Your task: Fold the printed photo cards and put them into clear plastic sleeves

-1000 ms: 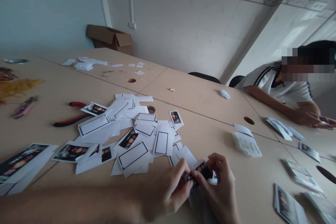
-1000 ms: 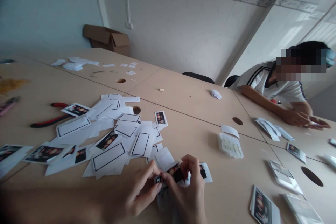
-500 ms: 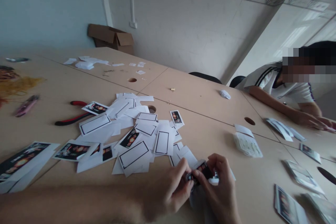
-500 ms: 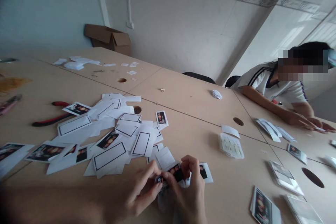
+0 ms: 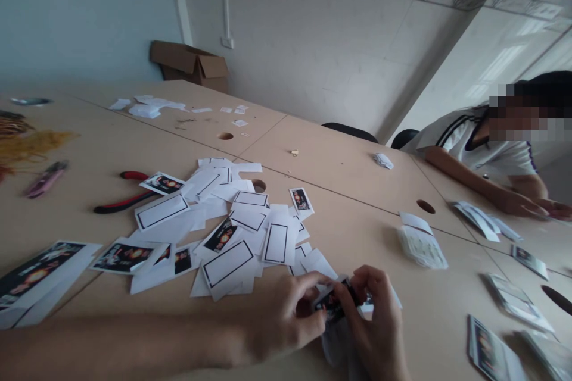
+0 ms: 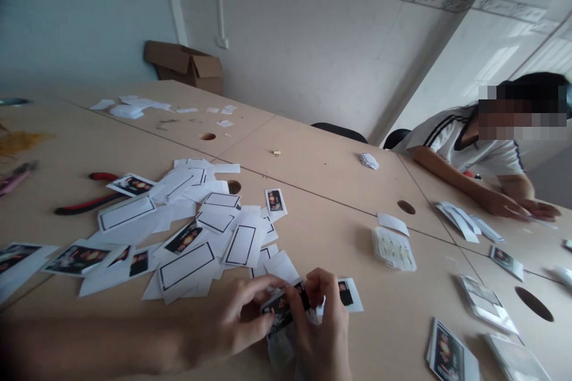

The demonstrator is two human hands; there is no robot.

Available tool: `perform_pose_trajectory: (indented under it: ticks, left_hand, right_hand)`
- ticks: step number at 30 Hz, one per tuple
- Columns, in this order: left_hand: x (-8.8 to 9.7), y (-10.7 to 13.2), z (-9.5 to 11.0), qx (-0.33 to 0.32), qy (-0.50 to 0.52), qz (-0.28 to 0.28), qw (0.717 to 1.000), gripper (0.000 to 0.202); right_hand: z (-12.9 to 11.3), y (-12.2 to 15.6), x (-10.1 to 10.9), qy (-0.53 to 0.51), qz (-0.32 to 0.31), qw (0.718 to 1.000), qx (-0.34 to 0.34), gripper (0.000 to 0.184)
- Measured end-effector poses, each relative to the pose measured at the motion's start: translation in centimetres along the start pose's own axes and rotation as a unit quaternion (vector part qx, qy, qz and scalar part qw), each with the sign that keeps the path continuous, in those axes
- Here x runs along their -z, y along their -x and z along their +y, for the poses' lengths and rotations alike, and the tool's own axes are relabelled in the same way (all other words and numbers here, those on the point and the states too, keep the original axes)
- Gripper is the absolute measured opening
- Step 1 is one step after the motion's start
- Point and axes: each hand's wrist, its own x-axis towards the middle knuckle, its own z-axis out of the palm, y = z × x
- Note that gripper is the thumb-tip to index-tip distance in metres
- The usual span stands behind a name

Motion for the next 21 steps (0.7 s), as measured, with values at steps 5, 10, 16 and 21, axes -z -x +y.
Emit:
perform_pose_trajectory:
  ticks: [5, 10, 16, 21]
  left_hand:
    - [-0.16, -0.13, 0.2, 0.021, 0.051, 0.027, 0.998, 0.026]
    - [-0.66, -0.48, -0.05, 0.017, 0.082, 0.037, 0.996, 0.019]
    - [-0.73, -0.39, 0.16, 0.003, 0.059, 0.078, 0.995, 0.02]
    - [-0.81, -0.46, 0.34, 0.017, 0.082, 0.081, 0.993, 0.024]
  right_hand:
    - [-0.43, 0.01, -0.13, 0.007, 0.023, 1.0, 0.004, 0.009]
    - [-0.26, 0.11, 0.19, 0.017, -0.002, 0.999, 0.051, 0.007]
    - [-0.11, 0.21, 0.83, 0.034, -0.031, 0.994, 0.097, 0.007]
    - [0.14, 0.43, 0.46, -0.006, -0.019, 0.997, 0.069, 0.007]
